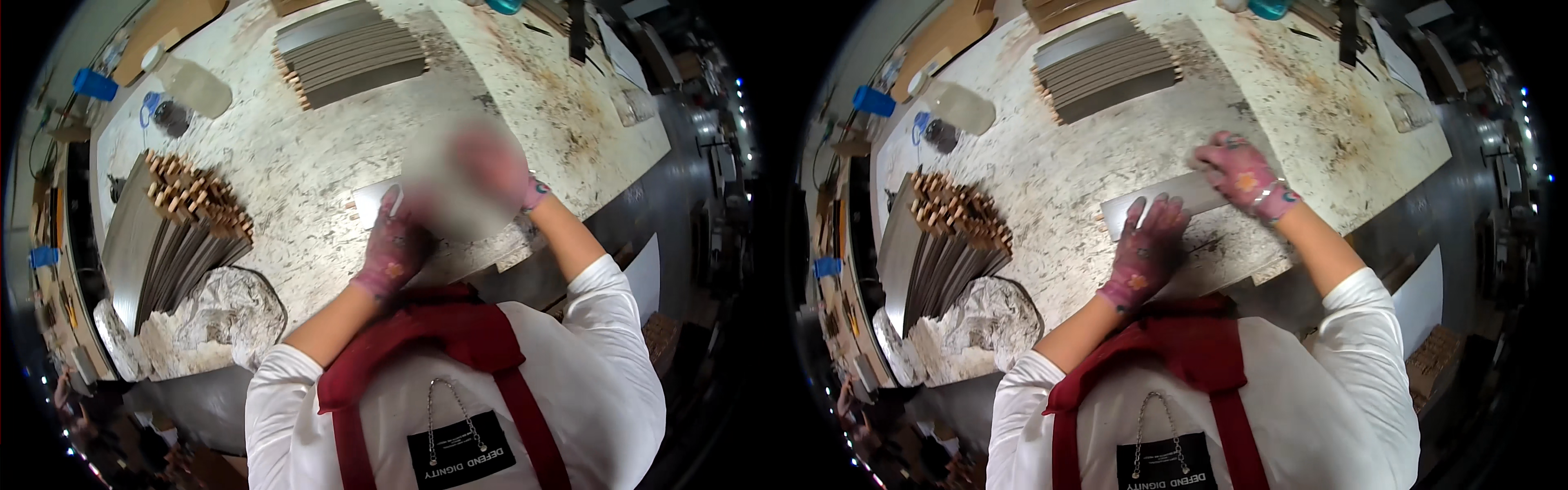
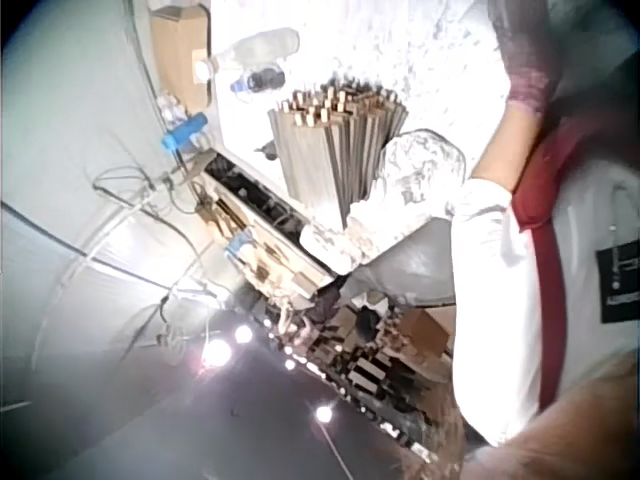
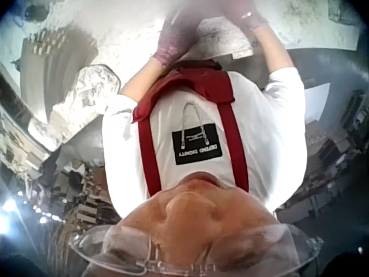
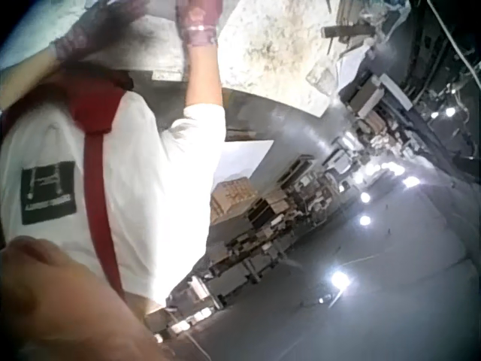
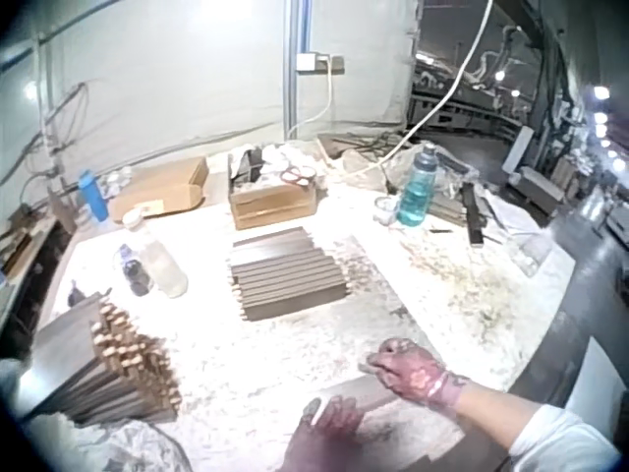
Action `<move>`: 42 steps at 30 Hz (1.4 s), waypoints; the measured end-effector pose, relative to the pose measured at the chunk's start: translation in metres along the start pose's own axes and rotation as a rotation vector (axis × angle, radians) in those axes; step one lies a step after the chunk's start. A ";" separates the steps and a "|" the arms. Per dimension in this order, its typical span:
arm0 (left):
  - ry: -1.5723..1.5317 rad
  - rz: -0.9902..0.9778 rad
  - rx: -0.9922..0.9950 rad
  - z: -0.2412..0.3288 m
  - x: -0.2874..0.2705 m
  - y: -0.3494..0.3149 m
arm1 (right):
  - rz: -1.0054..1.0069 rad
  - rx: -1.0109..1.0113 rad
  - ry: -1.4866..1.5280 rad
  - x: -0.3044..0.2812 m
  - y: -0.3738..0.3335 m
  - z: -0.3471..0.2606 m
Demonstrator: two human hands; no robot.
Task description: The person wipes and sands wooden boards on a workbench, handling them one at a time and placing them into stacks.
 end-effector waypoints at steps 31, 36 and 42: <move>0.030 0.079 -0.161 -0.072 -0.051 0.002 | 0.148 0.518 0.456 0.040 0.024 0.011; 0.012 0.100 -0.207 -0.070 -0.048 0.003 | 0.165 0.237 0.045 0.053 0.009 -0.002; -0.184 0.035 -0.247 -0.091 -0.058 0.006 | 0.153 0.156 0.166 0.040 -0.068 -0.001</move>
Point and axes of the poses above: each hand's wrist, its own y-axis towards the middle knuckle, its own x-axis out of the palm, z = x × y, the point moved 3 cm from there along y, towards the middle knuckle, and after that the axes turned 15 degrees about -y, right-handed, at the moved point
